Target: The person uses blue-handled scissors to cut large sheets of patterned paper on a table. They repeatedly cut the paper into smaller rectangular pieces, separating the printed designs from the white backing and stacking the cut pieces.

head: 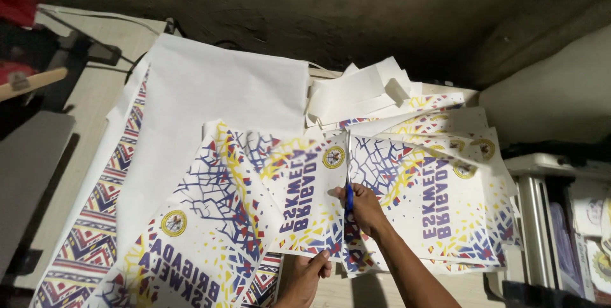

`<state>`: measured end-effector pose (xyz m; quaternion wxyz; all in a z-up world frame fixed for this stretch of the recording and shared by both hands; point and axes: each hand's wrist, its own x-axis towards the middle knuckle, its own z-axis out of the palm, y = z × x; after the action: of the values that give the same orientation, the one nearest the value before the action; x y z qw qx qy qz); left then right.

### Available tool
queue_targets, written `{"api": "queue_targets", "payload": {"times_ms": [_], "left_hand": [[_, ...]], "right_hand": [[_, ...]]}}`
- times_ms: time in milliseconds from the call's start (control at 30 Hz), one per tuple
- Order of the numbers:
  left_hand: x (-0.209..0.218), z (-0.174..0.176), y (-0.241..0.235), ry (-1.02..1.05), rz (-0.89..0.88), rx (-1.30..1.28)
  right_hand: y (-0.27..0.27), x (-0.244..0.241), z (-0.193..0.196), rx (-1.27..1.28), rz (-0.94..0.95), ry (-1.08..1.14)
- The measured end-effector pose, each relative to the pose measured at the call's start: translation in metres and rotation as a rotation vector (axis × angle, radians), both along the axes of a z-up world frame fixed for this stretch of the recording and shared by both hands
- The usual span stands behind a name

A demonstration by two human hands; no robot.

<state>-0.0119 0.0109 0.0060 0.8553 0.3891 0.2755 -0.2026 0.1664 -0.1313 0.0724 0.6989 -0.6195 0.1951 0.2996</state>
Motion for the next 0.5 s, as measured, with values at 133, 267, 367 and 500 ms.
{"api": "queue_targets", "payload": {"times_ms": [133, 267, 367, 500], "left_hand": [[-0.004, 0.021, 0.013, -0.07, 0.123, -0.031], [-0.031, -0.02, 0.03, -0.094, 0.218, -0.197], [-0.062, -0.052, 0.041, -0.194, 0.376, -0.368], [-0.066, 0.021, 0.068, -0.172, 0.465, -0.205]], "right_hand": [[0.004, 0.004, -0.005, -0.063, 0.083, -0.146], [0.004, 0.013, 0.012, -0.162, 0.123, -0.345], [0.001, 0.014, 0.089, -0.173, 0.169, -0.454], [-0.034, 0.015, 0.169, -0.628, 0.324, -0.625]]}}
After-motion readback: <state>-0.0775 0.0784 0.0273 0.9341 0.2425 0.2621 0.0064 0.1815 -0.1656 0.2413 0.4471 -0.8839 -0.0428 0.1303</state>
